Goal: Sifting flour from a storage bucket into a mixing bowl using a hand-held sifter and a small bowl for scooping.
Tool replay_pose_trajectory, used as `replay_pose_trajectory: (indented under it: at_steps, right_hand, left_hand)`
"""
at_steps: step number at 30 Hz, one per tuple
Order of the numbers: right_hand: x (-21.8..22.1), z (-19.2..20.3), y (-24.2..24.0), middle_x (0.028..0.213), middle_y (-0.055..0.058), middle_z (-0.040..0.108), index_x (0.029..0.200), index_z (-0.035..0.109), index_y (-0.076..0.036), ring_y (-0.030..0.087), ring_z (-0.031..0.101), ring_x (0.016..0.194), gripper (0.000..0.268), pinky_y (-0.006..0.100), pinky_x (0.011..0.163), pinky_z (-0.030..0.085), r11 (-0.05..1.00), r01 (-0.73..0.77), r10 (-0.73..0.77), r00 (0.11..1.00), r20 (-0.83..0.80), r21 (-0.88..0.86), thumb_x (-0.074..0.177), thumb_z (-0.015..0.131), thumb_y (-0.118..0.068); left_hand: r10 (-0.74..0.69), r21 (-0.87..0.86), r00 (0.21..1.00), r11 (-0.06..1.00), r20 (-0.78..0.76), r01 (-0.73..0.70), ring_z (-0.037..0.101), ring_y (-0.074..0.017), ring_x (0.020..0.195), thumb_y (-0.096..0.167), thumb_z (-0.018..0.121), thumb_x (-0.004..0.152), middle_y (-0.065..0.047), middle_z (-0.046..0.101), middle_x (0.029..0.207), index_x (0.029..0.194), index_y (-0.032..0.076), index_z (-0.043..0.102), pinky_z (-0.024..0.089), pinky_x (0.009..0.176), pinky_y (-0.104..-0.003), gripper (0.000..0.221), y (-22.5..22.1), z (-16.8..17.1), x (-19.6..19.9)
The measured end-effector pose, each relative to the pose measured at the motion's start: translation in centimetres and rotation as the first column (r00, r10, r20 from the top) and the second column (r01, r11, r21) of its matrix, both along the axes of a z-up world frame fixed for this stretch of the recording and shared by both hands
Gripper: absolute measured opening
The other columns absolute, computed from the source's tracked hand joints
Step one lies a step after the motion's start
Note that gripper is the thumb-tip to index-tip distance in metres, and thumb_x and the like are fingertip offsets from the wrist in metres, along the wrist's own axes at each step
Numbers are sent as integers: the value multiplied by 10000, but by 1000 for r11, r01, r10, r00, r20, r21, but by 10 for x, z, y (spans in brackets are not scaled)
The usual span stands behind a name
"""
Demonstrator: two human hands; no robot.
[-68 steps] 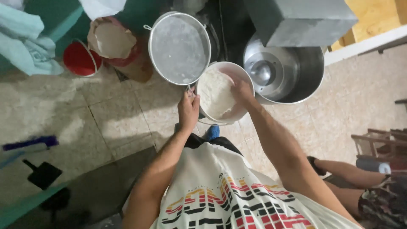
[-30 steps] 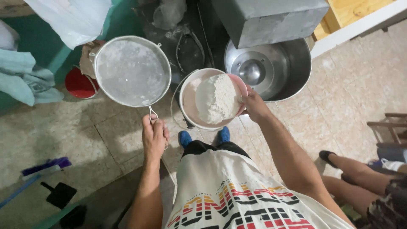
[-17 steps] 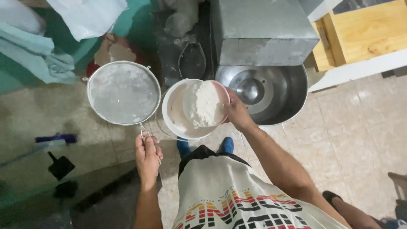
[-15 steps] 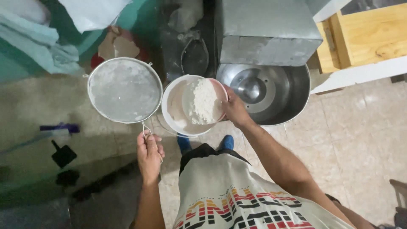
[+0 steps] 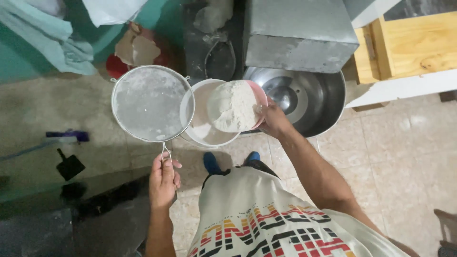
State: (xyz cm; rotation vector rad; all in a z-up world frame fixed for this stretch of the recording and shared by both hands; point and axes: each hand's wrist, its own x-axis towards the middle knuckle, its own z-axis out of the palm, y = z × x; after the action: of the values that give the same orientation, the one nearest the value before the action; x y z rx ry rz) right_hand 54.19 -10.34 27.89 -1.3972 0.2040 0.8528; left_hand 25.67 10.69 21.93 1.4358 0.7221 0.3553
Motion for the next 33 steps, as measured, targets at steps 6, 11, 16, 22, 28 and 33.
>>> replay_pose_trajectory:
  at_steps: [6, 11, 16, 22, 28, 33]
  right_hand:
    - [-2, 7, -68, 1350, 162, 621, 1469, 478, -109, 379, 627, 1229, 736, 549, 927, 592, 998, 39, -42, 998, -52, -56, 754, 575, -257]
    - [-6, 13, -137, 1124, 152, 664, 1382, 560, -34, 319, 663, 1057, 629, 483, 796, 597, 927, 284, -291, 957, 8, -243, 762, 465, -69]
    - [-4, 15, -215, 1150, 171, 677, 1289, 603, 21, 336, 665, 1067, 577, 499, 818, 586, 911, 317, -317, 947, 42, -263, 731, 484, -63]
    - [14, -8, -302, 1125, 223, 649, 1348, 535, 12, 393, 665, 1011, 529, 574, 777, 541, 904, 345, -334, 939, 85, -253, 828, 506, -77]
    - [49, -36, -314, 1137, 307, 635, 1454, 467, 7, 501, 666, 1006, 574, 742, 785, 512, 937, 310, -293, 948, 120, -163, 894, 531, -100]
    - [80, -49, -274, 1083, 296, 661, 1412, 491, 15, 490, 707, 951, 530, 718, 739, 559, 967, 246, -236, 963, 129, -67, 892, 542, -75]
  left_hand:
    - [-177, -79, 972, 983, -155, 166, 440, -116, 481, 287, 417, 1071, -70, 630, 932, 1345, 91, 502, 350, 403, -259, 348, 4, 29, 22]
    - [-520, -103, 842, 854, -146, 509, 475, -118, 465, 279, 404, 1061, -67, 665, 863, 1278, 83, 540, 423, 451, -267, 322, -15, 32, 40]
    - [-628, -239, 762, 773, -157, 587, 456, -120, 463, 275, 417, 1049, -51, 644, 876, 1309, 72, 532, 387, 461, -265, 349, -57, 37, 65]
    - [-695, -215, 654, 716, -298, 664, 540, -153, 445, 222, 540, 1004, -58, 666, 745, 1313, 46, 530, 444, 430, -288, 355, -112, 26, 107]
    - [-714, -176, 625, 691, -315, 701, 631, -162, 451, 225, 588, 1004, -83, 672, 693, 1249, 39, 594, 505, 411, -263, 308, -161, -49, 149]
    - [-727, -59, 540, 618, -424, 784, 745, -347, 1016, 225, 554, 1009, -199, 736, 1171, 1268, 18, 599, 600, 835, -437, 334, -183, -39, 194]
